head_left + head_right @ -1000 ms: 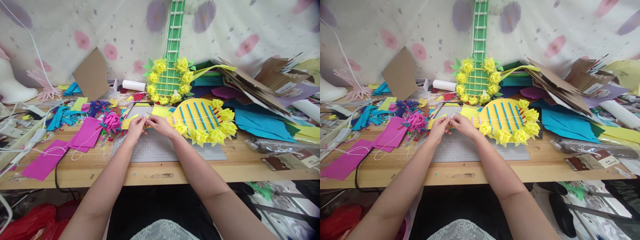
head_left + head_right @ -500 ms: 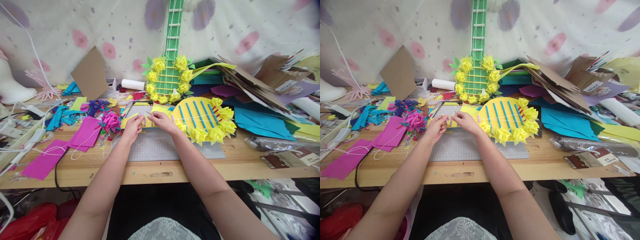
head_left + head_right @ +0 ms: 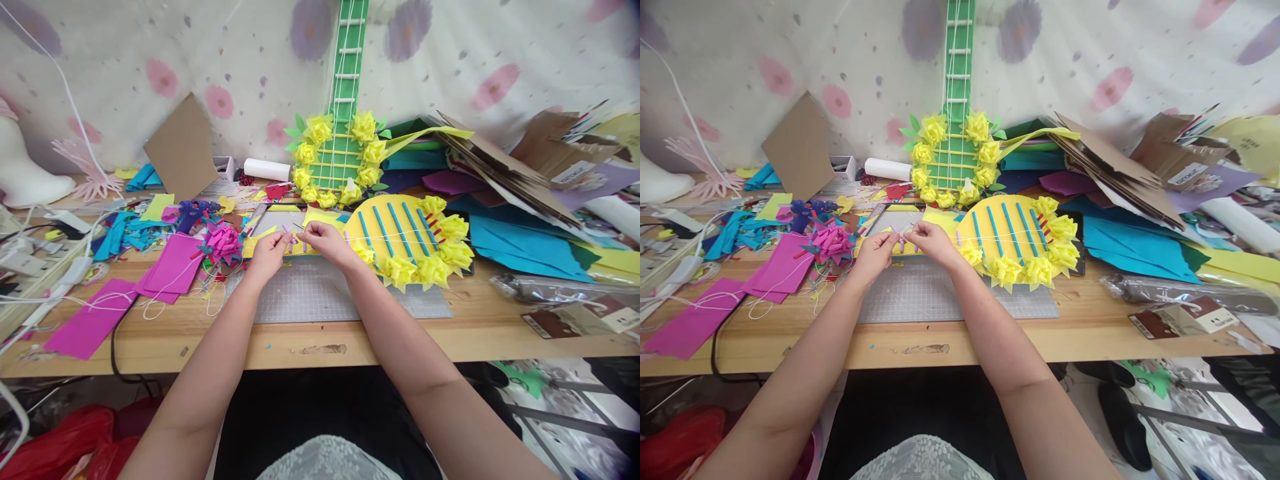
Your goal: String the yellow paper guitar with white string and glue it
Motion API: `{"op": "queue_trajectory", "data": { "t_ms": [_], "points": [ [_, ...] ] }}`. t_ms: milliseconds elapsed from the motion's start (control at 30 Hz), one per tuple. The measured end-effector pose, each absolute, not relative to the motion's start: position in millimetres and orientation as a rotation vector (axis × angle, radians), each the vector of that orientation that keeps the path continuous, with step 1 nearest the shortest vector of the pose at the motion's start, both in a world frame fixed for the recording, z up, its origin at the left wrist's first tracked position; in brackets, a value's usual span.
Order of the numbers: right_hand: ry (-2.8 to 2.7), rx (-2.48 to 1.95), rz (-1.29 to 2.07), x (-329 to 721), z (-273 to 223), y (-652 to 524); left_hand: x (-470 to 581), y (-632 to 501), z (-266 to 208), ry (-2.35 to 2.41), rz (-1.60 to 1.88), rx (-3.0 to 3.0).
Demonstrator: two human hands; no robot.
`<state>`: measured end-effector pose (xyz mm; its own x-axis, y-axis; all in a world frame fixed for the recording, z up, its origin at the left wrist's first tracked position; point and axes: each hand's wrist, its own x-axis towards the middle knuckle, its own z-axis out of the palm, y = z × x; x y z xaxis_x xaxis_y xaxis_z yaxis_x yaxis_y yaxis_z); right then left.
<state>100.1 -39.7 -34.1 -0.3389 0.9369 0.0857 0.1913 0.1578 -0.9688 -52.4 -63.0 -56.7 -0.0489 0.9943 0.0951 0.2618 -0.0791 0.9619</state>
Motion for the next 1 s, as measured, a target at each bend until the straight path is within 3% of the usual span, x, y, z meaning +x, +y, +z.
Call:
{"op": "queue_trajectory", "data": {
  "t_ms": [400, 1000],
  "points": [
    [-1.7, -1.257, 0.981, 83.3, -47.0, -39.6, -56.4, -63.5, -55.8, 1.356, 1.093, 1.387],
    [-1.883, -1.301, 0.562, 77.1, -48.8, -46.0, -71.4, -67.5, -40.7, 1.476, 0.764, 1.837]
  ]
}}
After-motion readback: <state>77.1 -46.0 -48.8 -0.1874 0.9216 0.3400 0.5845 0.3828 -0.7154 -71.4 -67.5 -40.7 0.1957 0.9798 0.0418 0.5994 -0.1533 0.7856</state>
